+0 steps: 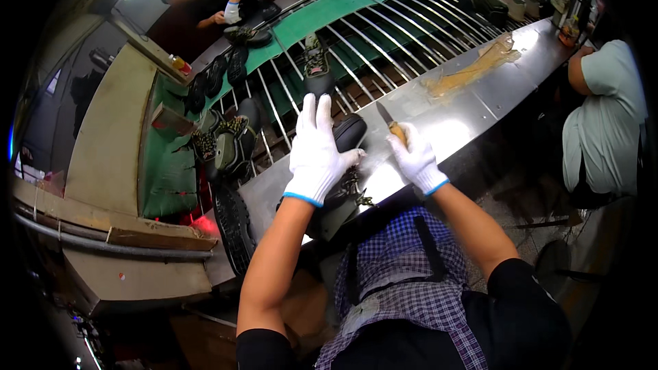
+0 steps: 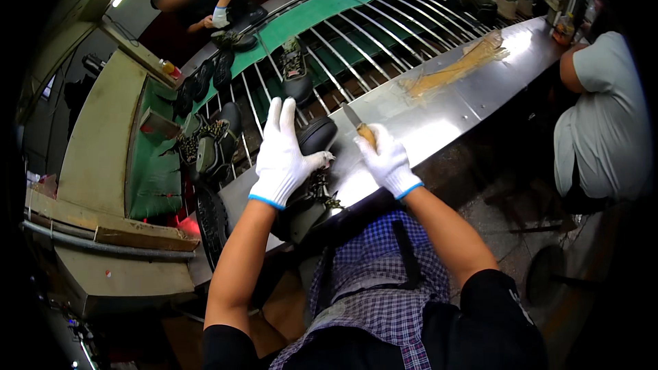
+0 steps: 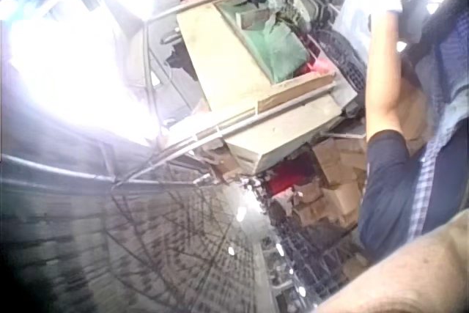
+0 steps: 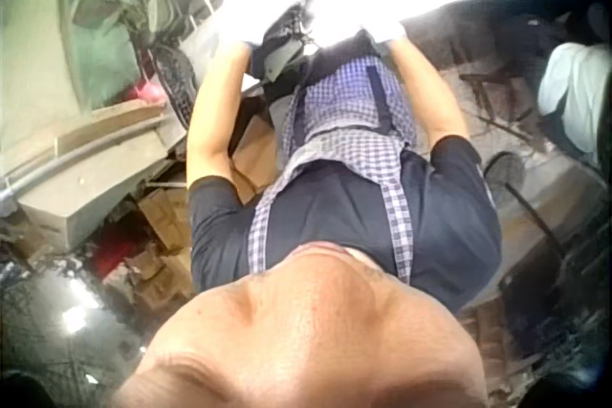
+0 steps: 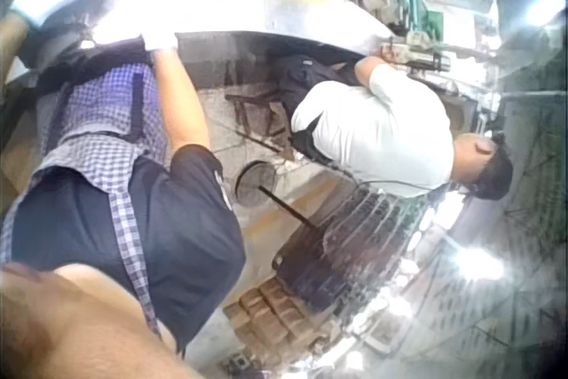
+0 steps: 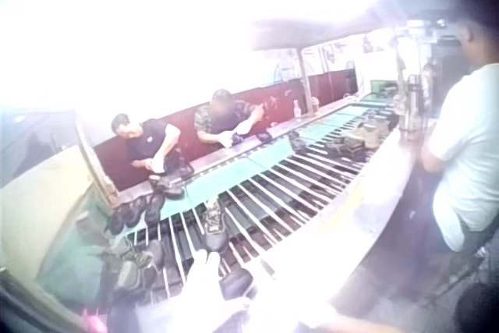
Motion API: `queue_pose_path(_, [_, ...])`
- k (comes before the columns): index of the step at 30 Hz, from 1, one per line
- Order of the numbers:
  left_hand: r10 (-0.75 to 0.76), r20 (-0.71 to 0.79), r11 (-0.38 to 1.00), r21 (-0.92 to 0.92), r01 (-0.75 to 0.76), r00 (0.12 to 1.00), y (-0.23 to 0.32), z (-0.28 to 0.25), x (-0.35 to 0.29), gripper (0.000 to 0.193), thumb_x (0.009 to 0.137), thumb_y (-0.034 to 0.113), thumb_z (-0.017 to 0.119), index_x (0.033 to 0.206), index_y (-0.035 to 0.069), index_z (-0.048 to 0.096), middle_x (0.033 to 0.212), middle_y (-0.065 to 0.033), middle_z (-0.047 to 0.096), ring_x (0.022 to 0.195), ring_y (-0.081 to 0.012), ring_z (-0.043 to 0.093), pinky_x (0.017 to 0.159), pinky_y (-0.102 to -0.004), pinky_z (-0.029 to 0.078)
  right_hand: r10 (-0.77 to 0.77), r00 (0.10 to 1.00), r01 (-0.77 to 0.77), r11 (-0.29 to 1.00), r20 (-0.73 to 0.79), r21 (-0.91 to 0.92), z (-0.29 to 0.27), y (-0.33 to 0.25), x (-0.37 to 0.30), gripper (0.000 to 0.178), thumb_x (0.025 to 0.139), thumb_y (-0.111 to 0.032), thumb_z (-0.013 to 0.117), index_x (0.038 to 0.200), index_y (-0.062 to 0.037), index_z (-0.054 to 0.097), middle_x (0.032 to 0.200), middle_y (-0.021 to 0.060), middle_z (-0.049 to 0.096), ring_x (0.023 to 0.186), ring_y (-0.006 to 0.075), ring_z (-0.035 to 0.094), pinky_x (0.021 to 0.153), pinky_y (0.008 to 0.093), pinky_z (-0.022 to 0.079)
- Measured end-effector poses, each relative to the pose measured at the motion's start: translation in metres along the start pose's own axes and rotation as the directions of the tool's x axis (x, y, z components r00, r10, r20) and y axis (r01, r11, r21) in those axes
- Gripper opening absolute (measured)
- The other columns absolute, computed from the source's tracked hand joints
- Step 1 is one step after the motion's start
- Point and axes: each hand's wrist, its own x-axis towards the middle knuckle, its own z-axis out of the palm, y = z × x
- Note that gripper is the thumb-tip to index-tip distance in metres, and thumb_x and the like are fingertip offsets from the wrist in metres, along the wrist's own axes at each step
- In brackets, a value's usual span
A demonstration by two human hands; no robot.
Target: The person takes shoe soles and uppers from a conveyor, applies adhesive with a brush, and presses the soles onto the uppers by hand. They use a knife to scrape the edges and place the shoes on a rack.
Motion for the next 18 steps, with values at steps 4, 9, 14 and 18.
queue_pose_path(4, [-0.199,0.415,0.979,0.13,0.159,0.888,0.012,0.007,0.029,0.089,0.077,0.058,0.089,0.142,0.006,0.057,0.127,-0.0233,0.072,0.109,-0.0419,0.076,0.094,-0.0497,0.061,-0.049,0.998,0.052,0.996,0.037,-0.078,-0.002,-0.005,0.001,0.049,0.103,-0.047,0.07,0.131,-0.0074,0.065,0.108,0.025,0.076,0.1,0.0458,0.074,0.088,0.0506,0.06])
queue_pose_path(9, [-0.059,0.215,0.995,-0.071,0.076,0.975,0.039,-0.052,0.008,0.082,0.077,0.045,0.094,0.142,0.008,0.06,0.124,-0.021,0.076,0.108,-0.0403,0.078,0.094,-0.0465,0.062,-0.124,0.992,0.123,0.991,-0.028,-0.05,0.005,0.011,0.006,0.048,0.102,-0.047,0.071,0.131,-0.0084,0.066,0.107,0.0227,0.077,0.097,0.0434,0.075,0.087,0.0499,0.06])
queue_pose_path(14, [0.268,-0.279,0.902,-0.263,-0.342,0.922,-0.017,-0.138,-0.089,0.109,0.068,0.01,0.101,0.159,0.006,0.042,0.133,-0.0215,0.073,0.119,-0.0362,0.076,0.106,-0.043,0.06,-0.163,0.986,0.163,0.987,0.042,0.014,0.008,0.016,0.004,0.044,0.106,-0.036,0.068,0.136,-0.0035,0.065,0.107,0.0198,0.077,0.092,0.0291,0.075,0.083,0.0421,0.061])
queue_pose_path(18, [-0.281,0.183,0.948,-0.099,0.302,0.942,-0.075,-0.106,-0.158,0.107,0.076,0.021,0.098,0.162,0.005,0.038,0.144,-0.0243,0.067,0.126,-0.0406,0.071,0.109,-0.044,0.058,0.195,0.9,-0.297,0.929,0.389,0.222,0.008,-0.009,-0.006,0.046,0.107,-0.034,0.07,0.134,0.0026,0.064,0.111,0.0172,0.075,0.094,0.0247,0.072,0.085,0.0372,0.059])
